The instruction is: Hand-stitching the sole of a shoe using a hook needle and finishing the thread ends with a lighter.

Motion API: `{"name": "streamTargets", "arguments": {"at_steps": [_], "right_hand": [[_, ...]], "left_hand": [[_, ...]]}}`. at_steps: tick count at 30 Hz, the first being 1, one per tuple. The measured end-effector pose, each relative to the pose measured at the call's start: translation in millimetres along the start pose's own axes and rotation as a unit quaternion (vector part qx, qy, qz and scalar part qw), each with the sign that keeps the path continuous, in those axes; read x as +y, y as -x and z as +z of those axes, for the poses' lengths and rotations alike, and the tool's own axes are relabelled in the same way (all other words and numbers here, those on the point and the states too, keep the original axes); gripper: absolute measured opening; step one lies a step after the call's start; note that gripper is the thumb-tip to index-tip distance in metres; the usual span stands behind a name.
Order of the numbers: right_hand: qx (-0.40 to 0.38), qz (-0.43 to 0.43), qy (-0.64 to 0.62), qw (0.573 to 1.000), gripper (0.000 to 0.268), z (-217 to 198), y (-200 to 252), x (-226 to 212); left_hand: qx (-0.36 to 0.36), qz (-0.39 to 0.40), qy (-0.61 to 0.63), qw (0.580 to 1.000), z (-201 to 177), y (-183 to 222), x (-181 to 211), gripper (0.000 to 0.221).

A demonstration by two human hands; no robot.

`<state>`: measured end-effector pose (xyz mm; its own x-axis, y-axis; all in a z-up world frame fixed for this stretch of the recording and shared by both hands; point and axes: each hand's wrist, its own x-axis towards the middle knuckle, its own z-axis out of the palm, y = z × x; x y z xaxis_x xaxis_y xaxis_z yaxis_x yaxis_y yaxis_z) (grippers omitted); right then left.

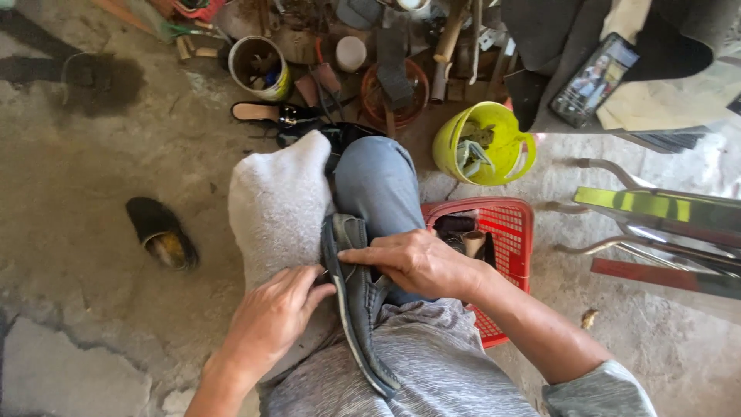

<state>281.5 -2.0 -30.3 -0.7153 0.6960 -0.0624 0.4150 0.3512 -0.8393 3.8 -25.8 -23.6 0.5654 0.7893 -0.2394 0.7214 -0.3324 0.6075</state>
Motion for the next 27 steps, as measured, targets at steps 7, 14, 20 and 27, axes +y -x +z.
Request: {"name": "streamTargets", "arguments": {"at_steps": [7, 14, 20, 27], "right_hand": [[0.004, -0.005, -0.061, 0.998, 0.037, -3.5, -3.5, 0.2], [0.089, 0.072, 0.029, 0.993, 0.048, 12.9, 16.8, -2.6], [0.202, 0.125, 0.101, 0.966, 0.044, 61.2, 69.9, 16.1], [0.188, 0.236, -0.112, 0.947, 0.023, 34.5, 105.5, 26.9]], "left_hand": [[0.083, -0.124, -0.211, 0.966, -4.5, 20.3, -3.4, 0.073], [-0.031, -0.366, -0.174, 0.914, -6.8, 117.6, -62.6, 0.072], [-0.001, -0.285, 0.102, 0.953, -0.9, 83.5, -40.3, 0.063], [0.052, -0.216, 0.518, 0.826, 3.0, 59.2, -41.8, 0.078]]}}
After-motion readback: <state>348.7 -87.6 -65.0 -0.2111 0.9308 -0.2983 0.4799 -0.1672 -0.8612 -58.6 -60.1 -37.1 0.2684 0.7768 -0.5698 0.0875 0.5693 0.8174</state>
